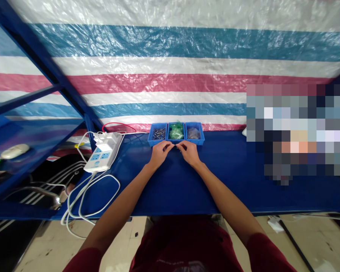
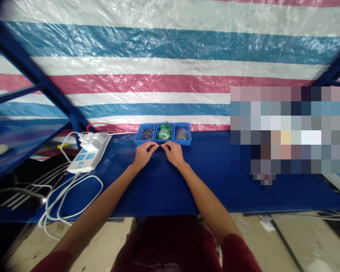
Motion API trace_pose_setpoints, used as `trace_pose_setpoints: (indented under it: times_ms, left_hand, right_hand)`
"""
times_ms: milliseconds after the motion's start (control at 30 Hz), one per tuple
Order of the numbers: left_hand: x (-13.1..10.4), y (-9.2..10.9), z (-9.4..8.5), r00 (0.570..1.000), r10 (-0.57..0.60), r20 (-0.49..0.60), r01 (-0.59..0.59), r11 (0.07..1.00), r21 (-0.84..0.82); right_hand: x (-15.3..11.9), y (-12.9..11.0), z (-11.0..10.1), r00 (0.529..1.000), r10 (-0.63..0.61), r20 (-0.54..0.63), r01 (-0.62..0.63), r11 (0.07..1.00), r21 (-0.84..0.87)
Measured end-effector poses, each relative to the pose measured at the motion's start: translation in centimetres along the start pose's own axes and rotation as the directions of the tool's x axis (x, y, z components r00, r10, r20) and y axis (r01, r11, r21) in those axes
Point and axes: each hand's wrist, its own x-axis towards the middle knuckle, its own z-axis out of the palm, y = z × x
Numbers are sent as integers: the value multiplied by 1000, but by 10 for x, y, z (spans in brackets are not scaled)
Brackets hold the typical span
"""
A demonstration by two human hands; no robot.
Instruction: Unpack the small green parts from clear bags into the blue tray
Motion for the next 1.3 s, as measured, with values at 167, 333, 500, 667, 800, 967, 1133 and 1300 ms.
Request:
trace_pose_setpoints:
  times_ms: [167,333,500,667,800,967,1133,1300]
  left_hand:
    - [0,5,5,992,-124,-20,115,965,-236]
    - [0,4,6,982,-189,21,182,903,-390]
    - [1,1,2,1000,-4,25,7,993,-114]
    - [3,0,1,1000,25,17,-23,993,-113]
    - [3,2,1,998,-51,28,54,986,-156]
    - [4,7,-2,989,-140,35,144,977,-160]
    - [5,5,-1,981,-186,54,193,953,-233]
    - [6,-2,2,969,-232,79,245,897,-367]
  right_hand:
    - [0,1,2,998,41,40,-41,999,6]
    - [1,3,1,994,112,7,-112,993,-25]
    - [2,1,-6,983,151,-101,-149,989,23]
    - [1,-2,-4,997,59,-43,-55,994,93]
    - [0,0,-1,1000,24,0,-24,994,110]
    - [-1,0,-1,999,21,41,-24,995,92]
    - [0,-2,-2,998,9,64,-15,995,96]
    - [1,-3,-2,997,74,9,-74,991,114]
